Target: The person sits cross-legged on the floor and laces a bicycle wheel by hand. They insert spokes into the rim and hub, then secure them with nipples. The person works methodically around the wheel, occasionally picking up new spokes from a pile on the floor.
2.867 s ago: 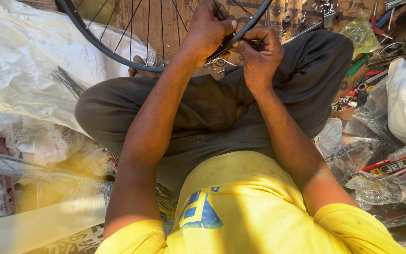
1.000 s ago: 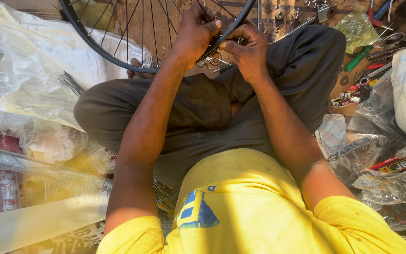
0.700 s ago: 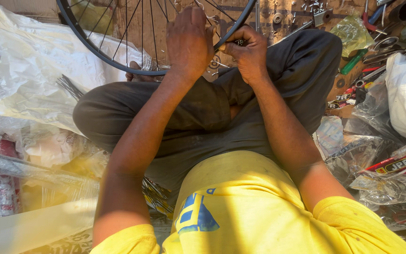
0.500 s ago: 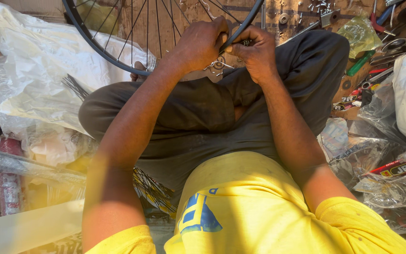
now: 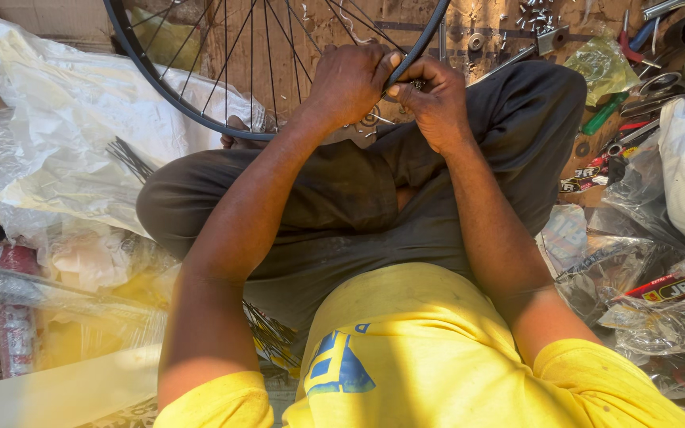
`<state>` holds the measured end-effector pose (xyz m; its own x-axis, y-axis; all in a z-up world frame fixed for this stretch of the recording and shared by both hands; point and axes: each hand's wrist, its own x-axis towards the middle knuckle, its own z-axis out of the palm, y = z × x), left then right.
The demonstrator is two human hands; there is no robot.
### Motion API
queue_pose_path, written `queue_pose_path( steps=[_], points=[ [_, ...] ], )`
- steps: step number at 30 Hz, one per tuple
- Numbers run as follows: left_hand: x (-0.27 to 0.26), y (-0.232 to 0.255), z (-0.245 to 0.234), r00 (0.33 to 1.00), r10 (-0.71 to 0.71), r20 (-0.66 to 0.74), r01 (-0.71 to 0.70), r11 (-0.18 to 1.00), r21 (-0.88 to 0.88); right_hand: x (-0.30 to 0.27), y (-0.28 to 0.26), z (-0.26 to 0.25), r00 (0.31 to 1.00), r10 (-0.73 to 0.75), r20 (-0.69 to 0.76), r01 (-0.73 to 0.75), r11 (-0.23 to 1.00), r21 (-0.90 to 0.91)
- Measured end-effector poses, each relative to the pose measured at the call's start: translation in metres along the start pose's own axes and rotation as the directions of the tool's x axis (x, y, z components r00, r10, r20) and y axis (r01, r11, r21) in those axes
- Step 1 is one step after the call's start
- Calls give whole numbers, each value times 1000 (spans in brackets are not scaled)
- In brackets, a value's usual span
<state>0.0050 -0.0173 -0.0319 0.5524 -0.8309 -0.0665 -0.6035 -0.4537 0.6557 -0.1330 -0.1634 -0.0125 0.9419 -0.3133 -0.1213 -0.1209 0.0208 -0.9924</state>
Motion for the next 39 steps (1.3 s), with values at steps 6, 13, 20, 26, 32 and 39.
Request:
queue_pose_path(
  steps=[6,13,20,26,32,39],
  points=[
    [-1,-10,-9,998,56,16,-49,953,-299,-3,4,-1,999,22,-27,-21,998,53],
    [-2,-8,-14,997,-2,76,28,941,-338,-6,2,0,1000,24,-8,-24,997,76],
    [0,-6,-13,999,24,43,-6,931,-365,-4,2,-2,999,46,19,-47,993,104],
    [-2,8,-8,976,-143,167,134,989,62,-1,1,-4,1000,1,21,0,999,-41],
    [-7,-4,-21,991,132,-36,-137,922,-363,-7,1,-5,999,32,29,-32,999,23],
    [-5,-2,-18,998,29,63,-11,960,-279,-7,1,-6,997,72,28,-74,994,77]
  ],
)
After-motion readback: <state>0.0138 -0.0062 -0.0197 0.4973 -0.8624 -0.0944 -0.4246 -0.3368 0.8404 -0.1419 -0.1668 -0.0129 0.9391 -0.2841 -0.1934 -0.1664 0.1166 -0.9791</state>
